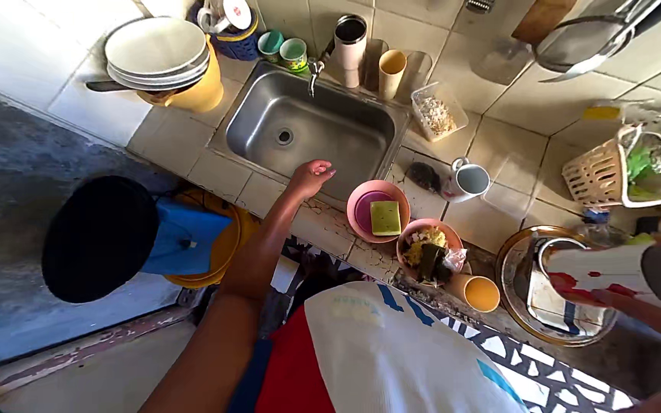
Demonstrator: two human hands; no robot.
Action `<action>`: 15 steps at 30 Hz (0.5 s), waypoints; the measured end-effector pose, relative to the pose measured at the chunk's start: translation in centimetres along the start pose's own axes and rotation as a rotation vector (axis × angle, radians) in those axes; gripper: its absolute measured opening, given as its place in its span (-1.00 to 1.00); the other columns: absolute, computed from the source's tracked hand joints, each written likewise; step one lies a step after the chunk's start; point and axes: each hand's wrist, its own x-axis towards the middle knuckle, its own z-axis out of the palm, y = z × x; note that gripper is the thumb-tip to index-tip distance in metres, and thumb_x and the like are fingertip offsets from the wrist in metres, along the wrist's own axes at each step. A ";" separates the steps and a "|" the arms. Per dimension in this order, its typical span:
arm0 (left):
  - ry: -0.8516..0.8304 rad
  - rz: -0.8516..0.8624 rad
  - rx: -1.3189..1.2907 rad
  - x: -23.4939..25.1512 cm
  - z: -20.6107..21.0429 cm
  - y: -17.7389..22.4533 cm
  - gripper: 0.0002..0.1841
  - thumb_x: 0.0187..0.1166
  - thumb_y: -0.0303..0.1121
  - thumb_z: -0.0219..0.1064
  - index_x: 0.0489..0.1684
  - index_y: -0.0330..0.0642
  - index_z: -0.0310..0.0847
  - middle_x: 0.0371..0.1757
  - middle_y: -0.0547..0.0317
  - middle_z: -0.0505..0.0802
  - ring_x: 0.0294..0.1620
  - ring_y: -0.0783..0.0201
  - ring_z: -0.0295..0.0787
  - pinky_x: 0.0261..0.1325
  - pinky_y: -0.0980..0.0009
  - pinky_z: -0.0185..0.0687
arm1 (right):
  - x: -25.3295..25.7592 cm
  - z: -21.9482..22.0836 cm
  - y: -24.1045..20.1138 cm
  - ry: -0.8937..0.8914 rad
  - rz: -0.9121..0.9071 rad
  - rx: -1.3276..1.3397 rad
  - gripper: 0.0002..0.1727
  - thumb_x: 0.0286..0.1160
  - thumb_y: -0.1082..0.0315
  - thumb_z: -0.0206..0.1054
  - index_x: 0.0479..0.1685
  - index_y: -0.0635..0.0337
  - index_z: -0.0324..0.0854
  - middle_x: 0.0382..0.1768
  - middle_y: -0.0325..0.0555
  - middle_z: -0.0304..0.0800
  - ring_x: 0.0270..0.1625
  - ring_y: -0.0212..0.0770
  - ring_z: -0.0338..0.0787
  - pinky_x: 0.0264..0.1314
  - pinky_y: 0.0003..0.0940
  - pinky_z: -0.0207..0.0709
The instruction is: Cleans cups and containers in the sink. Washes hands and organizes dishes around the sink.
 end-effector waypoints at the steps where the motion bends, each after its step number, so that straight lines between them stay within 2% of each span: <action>1: 0.007 -0.004 0.011 1.2 -0.5 0.2 -0.52 0.70 -0.10 0.34 0.44 -0.22 0.61 0.38 -0.14 0.75 0.42 0.00 0.68 0.53 -0.04 0.50 | 1.8 0.6 -2.1 0.004 -0.059 0.016 0.16 -0.12 -0.09 0.68 0.68 0.25 0.31 0.49 0.38 0.51 0.53 0.27 0.54 0.55 0.25 0.41; 3: 0.025 0.031 0.062 3.7 -1.7 1.5 -0.49 0.69 -0.09 0.35 0.48 -0.23 0.58 0.42 -0.17 0.72 0.46 -0.05 0.64 0.54 -0.06 0.47 | 6.1 2.7 -7.2 -0.039 -0.200 -0.006 0.23 -0.10 -0.23 0.68 0.75 0.13 0.27 0.53 0.34 0.49 0.54 0.32 0.53 0.51 0.37 0.41; 4: 0.038 0.066 0.099 5.1 -2.6 2.7 -0.45 0.68 -0.09 0.35 0.53 -0.25 0.54 0.47 -0.20 0.69 0.51 -0.09 0.60 0.58 -0.09 0.43 | 8.6 4.5 -9.8 -0.064 -0.285 -0.032 0.21 -0.08 -0.27 0.67 0.75 0.10 0.30 0.50 0.33 0.51 0.50 0.35 0.55 0.43 0.43 0.44; 6: 0.075 0.168 0.195 8.6 -4.5 5.6 -0.38 0.65 -0.10 0.38 0.61 -0.28 0.45 0.56 -0.23 0.62 0.62 -0.15 0.50 0.66 -0.15 0.33 | 14.3 9.4 -14.9 -0.152 -0.391 -0.042 0.13 -0.06 -0.11 0.78 0.69 0.12 0.39 0.44 0.32 0.54 0.39 0.38 0.62 0.27 0.48 0.52; 8: 0.157 0.290 0.292 12.8 -5.7 8.5 -0.30 0.56 -0.13 0.47 0.67 -0.27 0.38 0.59 -0.24 0.58 0.65 -0.17 0.45 0.69 -0.13 0.31 | 20.2 16.1 -18.6 -0.254 -0.428 -0.071 0.05 -0.02 -0.07 0.79 0.62 0.12 0.44 0.39 0.32 0.59 0.30 0.34 0.71 0.16 0.43 0.62; 10: 0.246 0.369 0.361 17.5 -6.6 10.8 -0.17 0.43 -0.18 0.57 0.74 -0.20 0.31 0.68 -0.26 0.48 0.72 -0.21 0.32 0.72 -0.14 0.24 | 25.8 23.4 -21.2 -0.368 -0.372 -0.150 0.06 0.03 -0.15 0.76 0.62 0.14 0.41 0.40 0.37 0.57 0.28 0.37 0.72 0.15 0.41 0.64; 12: 0.262 0.370 0.463 21.9 -7.3 12.8 -0.07 0.35 -0.19 0.60 0.83 -0.06 0.20 0.82 -0.24 0.26 0.80 -0.28 0.14 0.71 -0.18 0.23 | 30.4 30.6 -22.5 -0.460 -0.217 -0.209 0.12 0.01 -0.15 0.76 0.66 0.17 0.35 0.47 0.46 0.47 0.24 0.48 0.72 0.11 0.49 0.64; 14: 0.229 0.402 0.581 25.4 -7.6 13.6 -0.14 0.27 -0.25 0.63 0.71 -0.11 0.37 0.77 -0.27 0.33 0.77 -0.33 0.16 0.61 -0.25 0.34 | 33.6 36.6 -22.5 -0.486 -0.049 -0.230 0.12 -0.02 -0.07 0.79 0.67 0.17 0.33 0.50 0.51 0.43 0.24 0.55 0.70 0.09 0.55 0.61; 15: 0.190 0.422 0.643 26.6 -7.6 13.5 -0.21 0.27 -0.28 0.62 0.64 -0.16 0.45 0.73 -0.28 0.39 0.76 -0.34 0.18 0.61 -0.28 0.32 | 34.7 39.1 -22.3 -0.482 0.027 -0.229 0.11 -0.01 -0.01 0.80 0.68 0.17 0.33 0.53 0.52 0.41 0.29 0.57 0.66 0.13 0.56 0.59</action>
